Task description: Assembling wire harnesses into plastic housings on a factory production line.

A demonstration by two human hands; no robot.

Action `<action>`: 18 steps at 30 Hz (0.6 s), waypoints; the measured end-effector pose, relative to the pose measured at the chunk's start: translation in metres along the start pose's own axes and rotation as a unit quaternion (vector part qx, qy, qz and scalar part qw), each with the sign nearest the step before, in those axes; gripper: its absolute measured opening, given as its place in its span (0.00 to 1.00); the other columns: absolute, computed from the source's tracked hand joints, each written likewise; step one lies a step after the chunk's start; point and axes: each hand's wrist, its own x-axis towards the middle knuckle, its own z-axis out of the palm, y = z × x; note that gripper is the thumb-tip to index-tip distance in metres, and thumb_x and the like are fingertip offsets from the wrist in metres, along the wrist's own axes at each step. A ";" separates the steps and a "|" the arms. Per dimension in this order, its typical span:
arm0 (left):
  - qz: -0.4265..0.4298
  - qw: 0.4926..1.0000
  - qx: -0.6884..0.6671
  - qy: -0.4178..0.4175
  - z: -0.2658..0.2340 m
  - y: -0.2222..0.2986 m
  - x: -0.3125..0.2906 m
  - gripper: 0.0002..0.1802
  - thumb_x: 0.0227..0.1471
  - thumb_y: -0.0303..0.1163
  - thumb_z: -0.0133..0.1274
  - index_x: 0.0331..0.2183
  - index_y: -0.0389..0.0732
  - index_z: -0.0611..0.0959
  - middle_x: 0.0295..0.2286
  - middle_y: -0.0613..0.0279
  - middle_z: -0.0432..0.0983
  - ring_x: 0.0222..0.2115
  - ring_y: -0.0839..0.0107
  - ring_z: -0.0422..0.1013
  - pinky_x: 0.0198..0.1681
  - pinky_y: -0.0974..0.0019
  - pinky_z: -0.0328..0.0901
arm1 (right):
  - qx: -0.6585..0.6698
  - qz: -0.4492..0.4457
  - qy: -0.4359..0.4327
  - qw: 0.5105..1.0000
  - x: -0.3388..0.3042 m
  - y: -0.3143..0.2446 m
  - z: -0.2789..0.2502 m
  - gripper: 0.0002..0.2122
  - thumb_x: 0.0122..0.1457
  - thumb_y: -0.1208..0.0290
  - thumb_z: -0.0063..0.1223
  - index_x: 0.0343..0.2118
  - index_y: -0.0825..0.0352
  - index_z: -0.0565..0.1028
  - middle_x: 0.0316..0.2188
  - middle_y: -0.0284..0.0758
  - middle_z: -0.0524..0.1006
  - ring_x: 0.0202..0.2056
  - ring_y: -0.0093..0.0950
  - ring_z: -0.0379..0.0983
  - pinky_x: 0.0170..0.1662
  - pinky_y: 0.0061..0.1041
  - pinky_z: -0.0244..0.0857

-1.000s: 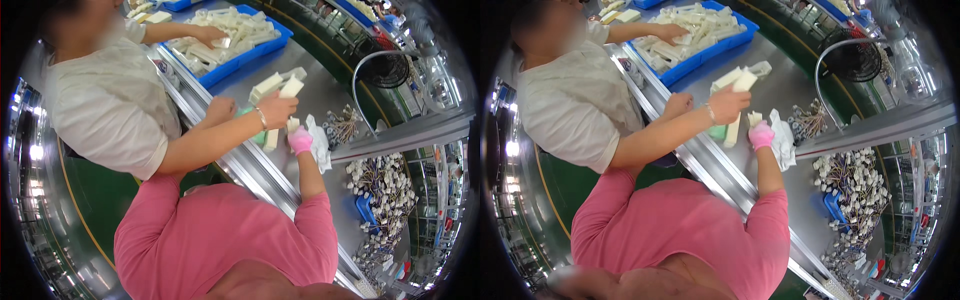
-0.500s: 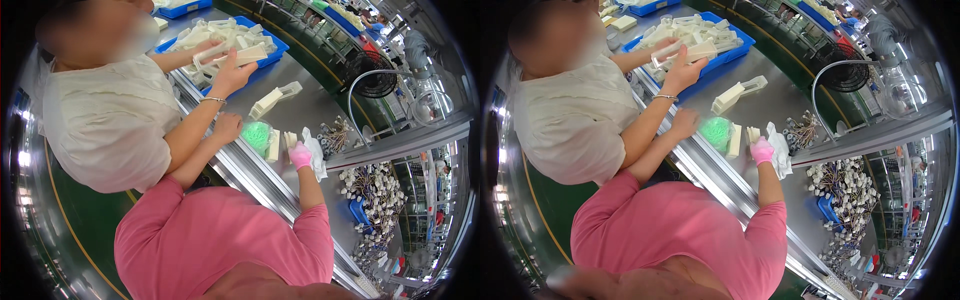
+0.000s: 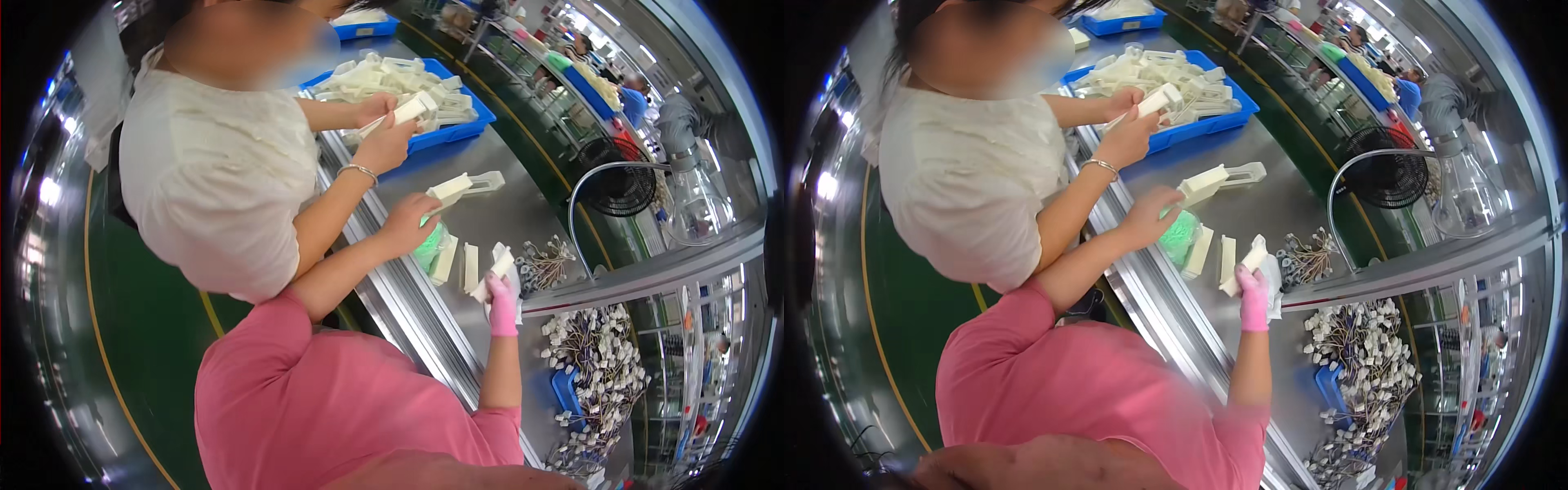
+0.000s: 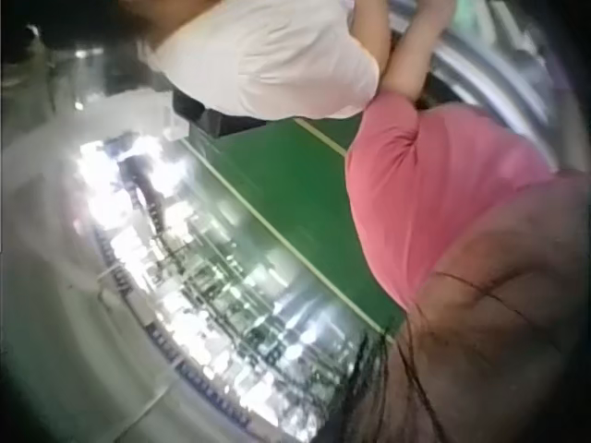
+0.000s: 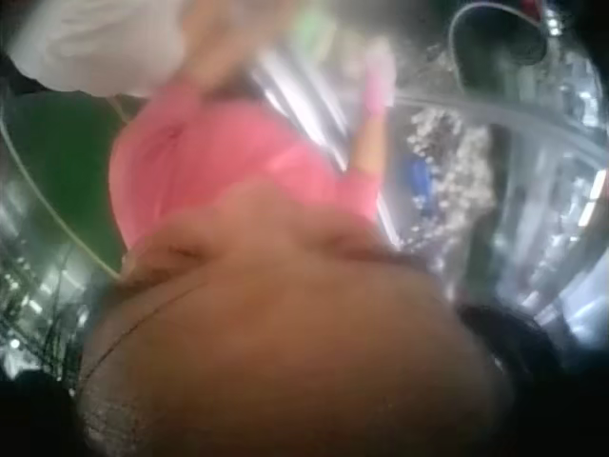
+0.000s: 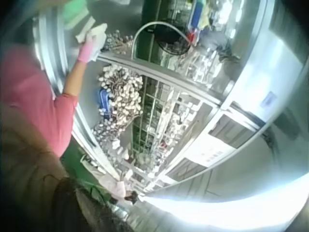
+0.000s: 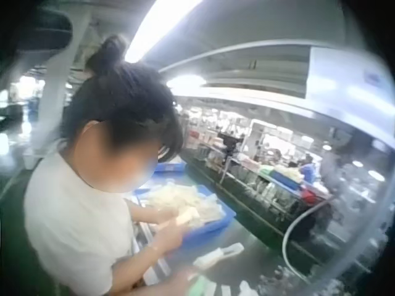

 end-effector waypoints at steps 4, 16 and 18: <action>-0.070 0.994 0.082 -0.018 -0.014 -0.013 0.018 0.10 0.43 0.28 0.49 0.32 0.37 0.74 0.30 0.52 0.70 0.34 0.56 0.67 0.39 0.60 0.62 | 0.149 0.037 -0.024 0.988 -0.032 0.000 -0.007 0.10 0.49 0.67 0.52 0.32 0.67 0.70 0.20 0.27 0.68 0.17 0.15 0.60 0.18 0.14 0.51; -0.194 0.901 0.369 0.117 0.043 -0.181 0.112 0.14 0.43 0.29 0.45 0.36 0.36 0.73 0.35 0.46 0.68 0.38 0.55 0.65 0.40 0.57 0.61 | 0.184 0.109 -0.039 0.976 -0.030 0.041 -0.016 0.11 0.53 0.64 0.46 0.35 0.66 0.69 0.20 0.27 0.69 0.17 0.16 0.62 0.19 0.15 0.54; -0.152 0.912 0.302 0.231 0.036 -0.222 0.122 0.17 0.41 0.29 0.46 0.37 0.35 0.73 0.35 0.44 0.68 0.38 0.52 0.65 0.39 0.53 0.60 | 0.178 0.100 -0.023 0.979 -0.028 0.044 -0.016 0.13 0.53 0.64 0.46 0.37 0.67 0.69 0.20 0.27 0.69 0.17 0.16 0.62 0.19 0.14 0.55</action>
